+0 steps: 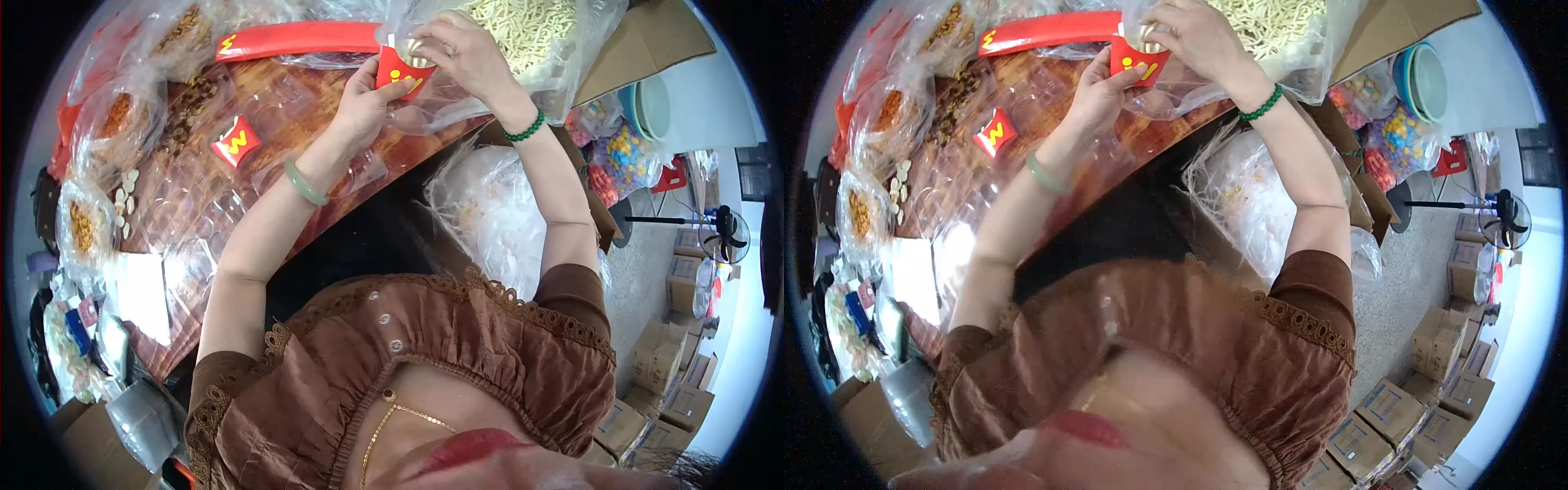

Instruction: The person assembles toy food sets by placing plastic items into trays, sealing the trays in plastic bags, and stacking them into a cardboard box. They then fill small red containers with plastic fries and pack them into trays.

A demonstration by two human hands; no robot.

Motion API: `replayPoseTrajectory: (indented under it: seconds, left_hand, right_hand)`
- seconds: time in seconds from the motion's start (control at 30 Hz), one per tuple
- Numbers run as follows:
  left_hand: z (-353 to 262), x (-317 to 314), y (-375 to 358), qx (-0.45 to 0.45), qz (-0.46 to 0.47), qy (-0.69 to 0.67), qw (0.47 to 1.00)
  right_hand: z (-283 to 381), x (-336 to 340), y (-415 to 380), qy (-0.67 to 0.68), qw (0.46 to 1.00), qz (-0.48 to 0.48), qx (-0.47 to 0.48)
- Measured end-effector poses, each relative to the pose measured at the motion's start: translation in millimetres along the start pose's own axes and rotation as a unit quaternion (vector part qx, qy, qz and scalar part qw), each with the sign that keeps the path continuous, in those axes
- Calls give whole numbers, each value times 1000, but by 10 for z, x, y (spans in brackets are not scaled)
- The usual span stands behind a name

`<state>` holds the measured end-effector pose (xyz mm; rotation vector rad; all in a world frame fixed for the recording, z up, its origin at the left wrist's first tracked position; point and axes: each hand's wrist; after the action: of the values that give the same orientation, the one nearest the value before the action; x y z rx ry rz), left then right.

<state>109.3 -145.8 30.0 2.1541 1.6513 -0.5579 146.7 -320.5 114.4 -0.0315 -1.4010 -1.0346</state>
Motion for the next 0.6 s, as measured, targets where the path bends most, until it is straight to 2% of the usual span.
replayPoseTrajectory:
  seconds: [0.1, 0.3, 0.33, 0.43, 0.5, 0.6]
  left_hand:
    - [-87, 165, -178, -19, -20, 8, 1000]
    - [-224, 466, -475, -54, -70, 5, 996]
    - [-248, 512, -527, -54, -79, 3, 995]
    - [-324, 623, -663, -73, -102, 35, 991]
    - [-371, 660, -750, -78, -123, 33, 989]
    - [-368, 781, -846, -88, -147, 25, 985]
  right_hand:
    - [119, -168, 125, -3, 997, 2, 72]
    - [458, -473, 330, -39, 986, 100, 130]
    - [580, -508, 355, 43, 990, 107, 84]
    - [817, -634, 435, 150, 980, 126, 28]
    - [843, -736, 488, 177, 974, 137, 16]
    - [786, -931, 539, 164, 969, 178, 53]
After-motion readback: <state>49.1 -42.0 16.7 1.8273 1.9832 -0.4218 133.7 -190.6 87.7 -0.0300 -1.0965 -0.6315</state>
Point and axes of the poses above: each hand's wrist, its own y-axis towards the middle knuckle, its own x-axis out of the back of the hand, z = x × y, and after that the axes turned 5 degrees about y, right-handed
